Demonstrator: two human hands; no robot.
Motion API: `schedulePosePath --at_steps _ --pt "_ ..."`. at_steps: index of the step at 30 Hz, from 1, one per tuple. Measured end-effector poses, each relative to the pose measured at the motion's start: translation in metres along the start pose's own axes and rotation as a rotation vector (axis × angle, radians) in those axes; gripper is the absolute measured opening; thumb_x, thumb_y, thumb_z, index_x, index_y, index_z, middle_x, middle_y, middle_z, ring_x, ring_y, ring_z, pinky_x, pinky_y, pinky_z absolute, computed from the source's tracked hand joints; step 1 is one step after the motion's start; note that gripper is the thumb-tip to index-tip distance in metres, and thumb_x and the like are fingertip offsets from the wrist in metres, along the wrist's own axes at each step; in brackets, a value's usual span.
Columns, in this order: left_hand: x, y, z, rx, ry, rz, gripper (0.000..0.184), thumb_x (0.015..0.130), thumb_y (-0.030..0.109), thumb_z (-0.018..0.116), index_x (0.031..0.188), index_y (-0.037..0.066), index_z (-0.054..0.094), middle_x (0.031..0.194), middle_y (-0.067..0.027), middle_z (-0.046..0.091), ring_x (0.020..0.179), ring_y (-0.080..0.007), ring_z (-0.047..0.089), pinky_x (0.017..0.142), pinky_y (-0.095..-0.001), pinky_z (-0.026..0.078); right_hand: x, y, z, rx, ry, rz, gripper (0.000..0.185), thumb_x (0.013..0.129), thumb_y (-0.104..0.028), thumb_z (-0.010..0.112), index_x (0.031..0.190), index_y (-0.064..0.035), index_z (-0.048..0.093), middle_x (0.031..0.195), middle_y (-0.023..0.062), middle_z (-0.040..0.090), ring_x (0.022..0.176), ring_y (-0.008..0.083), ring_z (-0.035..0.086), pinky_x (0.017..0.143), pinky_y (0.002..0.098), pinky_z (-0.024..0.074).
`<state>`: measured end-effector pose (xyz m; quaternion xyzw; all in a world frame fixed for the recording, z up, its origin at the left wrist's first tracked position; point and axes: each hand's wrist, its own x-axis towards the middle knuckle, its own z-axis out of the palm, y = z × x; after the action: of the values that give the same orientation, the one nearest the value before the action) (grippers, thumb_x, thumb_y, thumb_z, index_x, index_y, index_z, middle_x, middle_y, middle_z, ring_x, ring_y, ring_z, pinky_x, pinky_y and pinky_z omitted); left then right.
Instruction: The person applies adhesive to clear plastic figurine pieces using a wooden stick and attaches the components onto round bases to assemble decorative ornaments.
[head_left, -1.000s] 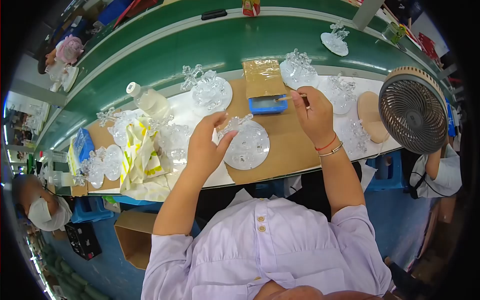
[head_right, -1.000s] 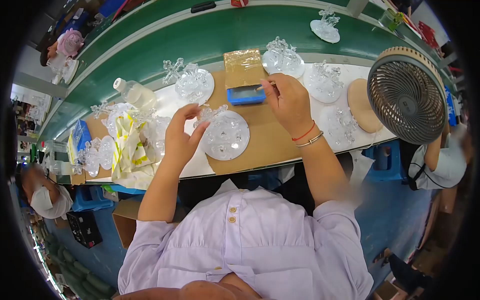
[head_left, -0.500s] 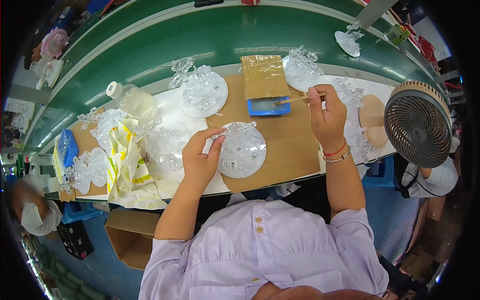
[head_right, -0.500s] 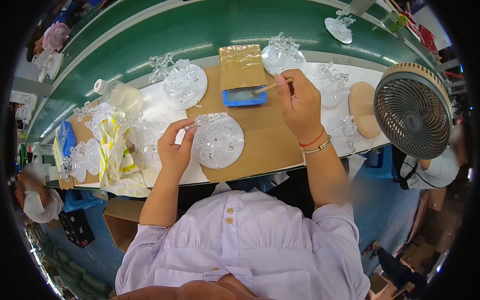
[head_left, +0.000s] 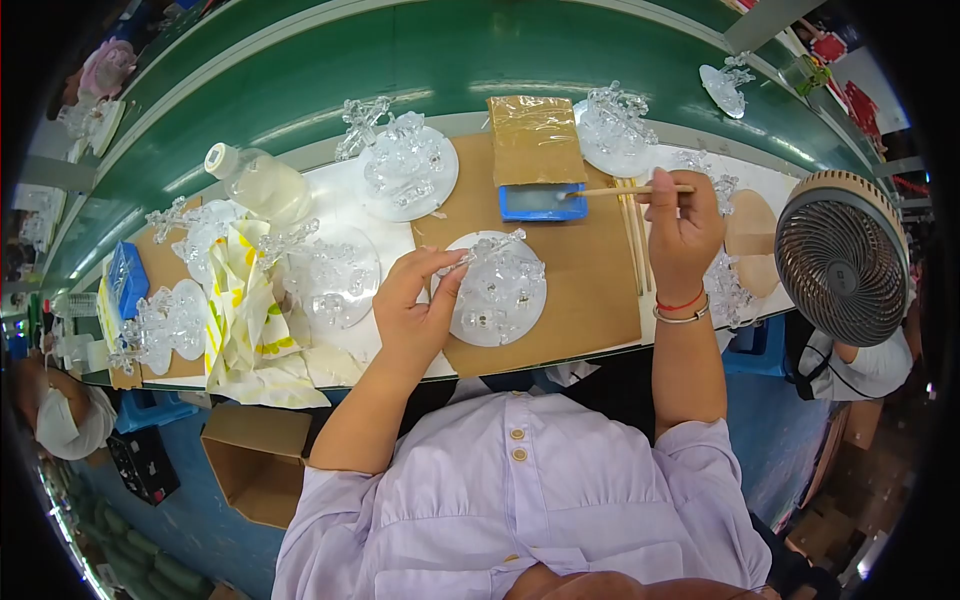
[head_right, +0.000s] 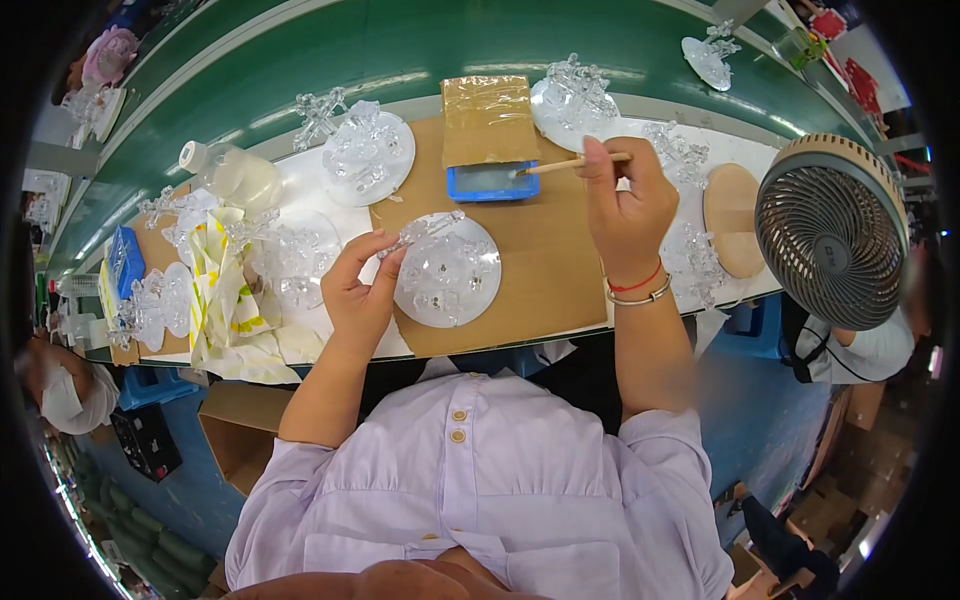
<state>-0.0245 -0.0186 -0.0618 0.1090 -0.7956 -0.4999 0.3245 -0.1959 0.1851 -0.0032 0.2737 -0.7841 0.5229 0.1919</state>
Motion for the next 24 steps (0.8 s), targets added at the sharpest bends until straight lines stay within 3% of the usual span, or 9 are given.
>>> schedulePosePath --at_steps 8,13,18,20,22,24 --pt "-0.003 -0.003 -0.003 0.006 -0.019 0.044 0.028 0.081 0.005 0.069 0.108 0.004 0.063 0.106 -0.0120 0.065 0.098 -0.0254 0.061 0.087 -0.0329 0.047 -0.021 0.004 -0.022 0.244 0.224 0.087 0.017 0.097 -0.017 0.054 0.089 -0.0023 0.052 0.073 0.0100 0.062 0.056 0.0087 0.049 0.053 0.0200 0.0408" --pt "-0.012 -0.009 -0.012 0.041 -0.003 0.086 0.025 0.083 0.003 0.067 0.108 0.003 0.062 0.107 -0.0113 0.064 0.099 -0.0255 0.060 0.088 -0.0322 0.046 -0.059 -0.015 -0.046 0.517 0.297 -0.050 0.018 0.099 -0.020 0.050 0.090 -0.0042 0.047 0.071 0.0115 0.057 0.056 0.0151 0.047 0.054 0.0273 0.0404" --pt "-0.014 -0.011 -0.013 0.070 0.015 0.123 0.022 0.082 0.001 0.067 0.104 0.003 0.064 0.103 -0.0104 0.065 0.098 -0.0259 0.060 0.090 -0.0352 0.047 -0.095 -0.033 -0.051 0.510 0.030 -0.096 0.019 0.098 -0.023 0.051 0.093 -0.0054 0.046 0.069 0.0116 0.056 0.056 0.0165 0.046 0.055 0.0327 0.0406" --pt "-0.015 -0.011 -0.013 0.063 0.006 0.115 0.021 0.085 0.002 0.065 0.106 0.002 0.064 0.105 -0.0098 0.065 0.102 -0.0250 0.059 0.093 -0.0344 0.044 -0.102 -0.033 -0.054 0.333 -0.237 -0.190 0.021 0.096 -0.026 0.053 0.093 -0.0060 0.046 0.070 0.0121 0.060 0.055 0.0186 0.049 0.054 0.0344 0.0423" --pt "-0.015 -0.011 -0.013 0.055 -0.002 0.109 0.020 0.088 0.003 0.063 0.108 0.002 0.064 0.108 -0.0092 0.065 0.106 -0.0241 0.057 0.095 -0.0335 0.041 -0.104 -0.033 -0.052 0.271 -0.306 -0.267 0.023 0.094 -0.026 0.055 0.088 -0.0050 0.048 0.074 0.0118 0.062 0.057 0.0218 0.054 0.055 0.0340 0.0440" --pt "-0.013 -0.012 -0.012 0.110 0.038 0.153 0.022 0.082 0.000 0.067 0.104 0.003 0.066 0.098 -0.0092 0.066 0.095 -0.0260 0.061 0.093 -0.0391 0.047 -0.103 -0.031 -0.051 0.178 -0.440 -0.395 0.022 0.090 -0.022 0.060 0.084 -0.0039 0.049 0.079 0.0105 0.064 0.061 0.0253 0.058 0.056 0.0342 0.0474"
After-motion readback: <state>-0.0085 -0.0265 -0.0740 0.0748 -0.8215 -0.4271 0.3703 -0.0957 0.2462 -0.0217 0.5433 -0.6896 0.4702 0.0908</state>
